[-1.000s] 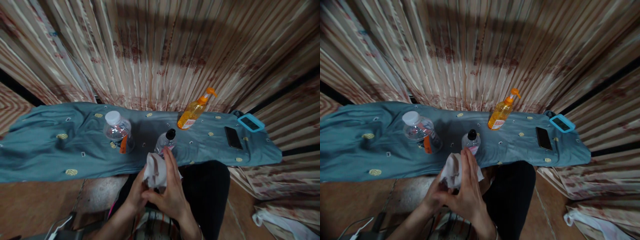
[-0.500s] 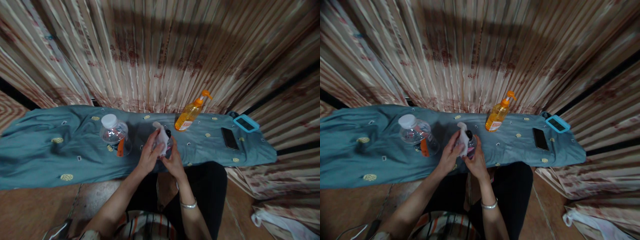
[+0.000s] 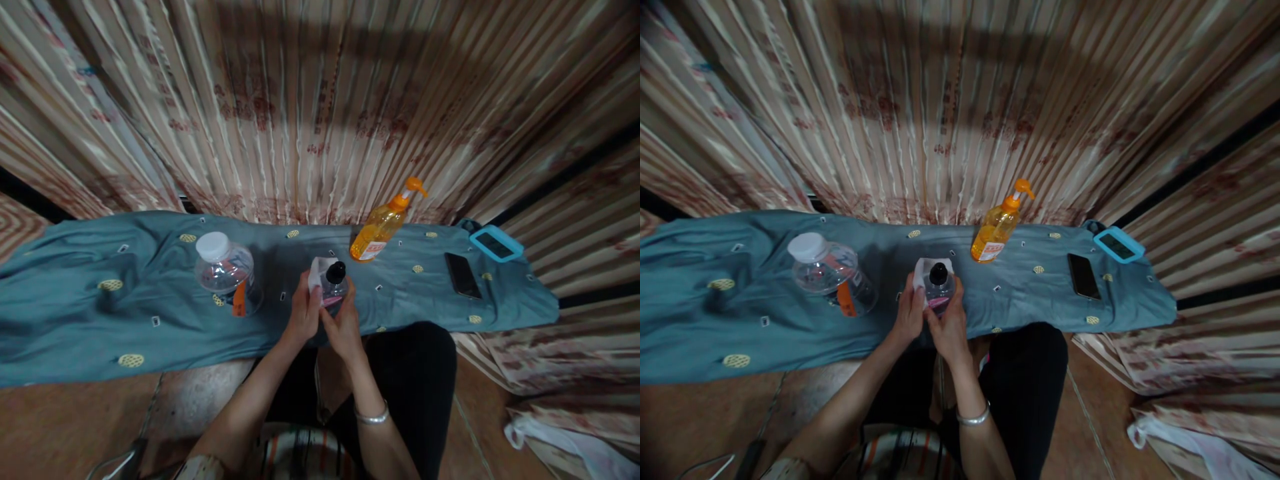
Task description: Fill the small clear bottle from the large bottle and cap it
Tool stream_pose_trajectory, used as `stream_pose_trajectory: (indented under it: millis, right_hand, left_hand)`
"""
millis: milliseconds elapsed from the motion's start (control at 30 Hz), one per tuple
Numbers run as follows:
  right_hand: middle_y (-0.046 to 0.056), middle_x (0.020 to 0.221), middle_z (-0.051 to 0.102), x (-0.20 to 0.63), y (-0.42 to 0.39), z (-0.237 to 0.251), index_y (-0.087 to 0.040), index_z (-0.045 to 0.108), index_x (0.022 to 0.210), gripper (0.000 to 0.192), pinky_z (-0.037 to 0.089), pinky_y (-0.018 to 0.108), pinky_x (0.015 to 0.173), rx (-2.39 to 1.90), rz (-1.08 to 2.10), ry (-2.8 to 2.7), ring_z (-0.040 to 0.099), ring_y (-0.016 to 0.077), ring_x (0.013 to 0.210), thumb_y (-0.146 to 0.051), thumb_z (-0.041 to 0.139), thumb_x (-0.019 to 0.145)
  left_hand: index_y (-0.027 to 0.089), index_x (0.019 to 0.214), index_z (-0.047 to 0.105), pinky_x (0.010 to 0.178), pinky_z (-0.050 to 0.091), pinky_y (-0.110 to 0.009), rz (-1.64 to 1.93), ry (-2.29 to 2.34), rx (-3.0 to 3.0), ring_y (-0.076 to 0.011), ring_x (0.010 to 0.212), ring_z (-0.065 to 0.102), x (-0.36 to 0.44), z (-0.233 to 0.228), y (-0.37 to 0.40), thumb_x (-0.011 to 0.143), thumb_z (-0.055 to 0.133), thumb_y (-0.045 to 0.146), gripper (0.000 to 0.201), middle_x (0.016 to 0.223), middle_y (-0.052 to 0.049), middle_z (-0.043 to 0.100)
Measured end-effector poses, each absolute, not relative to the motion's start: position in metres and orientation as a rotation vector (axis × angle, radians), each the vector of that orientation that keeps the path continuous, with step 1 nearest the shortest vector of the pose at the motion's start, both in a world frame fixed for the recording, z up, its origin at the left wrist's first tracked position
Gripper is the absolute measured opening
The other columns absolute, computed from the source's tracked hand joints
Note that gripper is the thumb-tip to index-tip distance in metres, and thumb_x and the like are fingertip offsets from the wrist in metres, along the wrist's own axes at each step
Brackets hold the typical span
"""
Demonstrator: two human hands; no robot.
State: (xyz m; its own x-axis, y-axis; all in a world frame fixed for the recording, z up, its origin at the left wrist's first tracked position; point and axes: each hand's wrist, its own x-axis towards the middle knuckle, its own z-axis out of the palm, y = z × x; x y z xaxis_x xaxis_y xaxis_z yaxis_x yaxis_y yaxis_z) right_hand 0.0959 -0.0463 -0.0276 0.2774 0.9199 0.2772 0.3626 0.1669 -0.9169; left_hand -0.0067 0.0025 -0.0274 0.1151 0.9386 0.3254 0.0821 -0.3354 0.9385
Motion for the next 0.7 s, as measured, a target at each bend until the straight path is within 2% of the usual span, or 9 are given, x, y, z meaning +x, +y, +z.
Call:
stream_pose_trajectory:
  millis: [100,200,300,433,567,633,700]
  right_hand:
    - [0.015,0.147,0.052,0.096,-0.046,-0.028,-0.023,0.032,0.154,0.078,0.044,0.059,0.109,-1.428,0.616,-1.302,0.056,0.0323,0.13,-0.049,0.069,0.09]
    - [0.017,0.148,0.052,0.097,-0.046,-0.028,-0.02,0.03,0.153,0.081,0.043,0.058,0.111,-1.449,0.627,-1.3,0.056,0.0322,0.133,-0.047,0.07,0.088]
    - [0.019,0.148,0.053,0.099,-0.047,-0.024,-0.017,0.03,0.151,0.085,0.043,0.052,0.113,-1.458,0.645,-1.287,0.055,0.0307,0.135,-0.045,0.074,0.084]
    - [0.016,0.145,0.056,0.095,-0.048,-0.019,-0.018,0.034,0.149,0.088,0.044,0.047,0.113,-1.452,0.652,-1.259,0.058,0.0273,0.132,-0.045,0.078,0.077]
    - [0.015,0.135,0.061,0.081,-0.04,-0.02,-0.016,0.037,0.146,0.1,0.051,0.047,0.104,-1.52,0.557,-1.087,0.063,0.028,0.122,-0.048,0.087,0.066]
    - [0.013,0.13,0.063,0.075,-0.034,-0.022,-0.017,0.044,0.141,0.089,0.052,0.049,0.101,-1.546,0.494,-1.013,0.064,0.0278,0.117,-0.049,0.086,0.07]
    - [0.01,0.126,0.064,0.073,-0.031,-0.021,-0.019,0.052,0.135,0.068,0.052,0.05,0.098,-1.547,0.454,-0.982,0.065,0.0263,0.113,-0.048,0.079,0.08]
  left_hand:
    - [0.018,0.122,0.063,0.101,0.053,-0.041,1.329,0.989,1.393,-0.0257,0.108,0.068,-0.005,-0.043,0.0,0.095,0.032,0.073,0.069,0.113,-0.011,0.073]
    - [0.018,0.129,0.062,0.113,0.045,-0.042,1.314,0.93,1.278,-0.0273,0.126,0.062,-0.005,-0.053,-0.002,0.095,0.034,0.071,0.069,0.127,-0.011,0.07]
    - [0.019,0.133,0.061,0.121,0.038,-0.044,1.296,0.927,1.194,-0.0279,0.136,0.055,-0.004,-0.062,-0.004,0.095,0.036,0.07,0.069,0.137,-0.011,0.066]
    - [0.02,0.135,0.06,0.125,0.032,-0.045,1.258,0.971,1.127,-0.0279,0.14,0.053,-0.003,-0.078,-0.006,0.092,0.04,0.073,0.071,0.141,-0.01,0.064]
    - [0.019,0.134,0.06,0.122,0.036,-0.047,1.261,0.961,1.145,-0.03,0.135,0.057,-0.001,-0.086,-0.006,0.09,0.041,0.074,0.073,0.138,-0.012,0.066]
    - [0.017,0.133,0.06,0.121,0.037,-0.048,1.254,0.987,1.137,-0.031,0.135,0.057,-0.001,-0.084,-0.006,0.09,0.04,0.076,0.076,0.138,-0.014,0.066]
    - [0.016,0.133,0.06,0.122,0.037,-0.047,1.249,1.018,1.133,-0.0304,0.137,0.056,-0.001,-0.08,-0.008,0.089,0.038,0.076,0.077,0.14,-0.014,0.065]
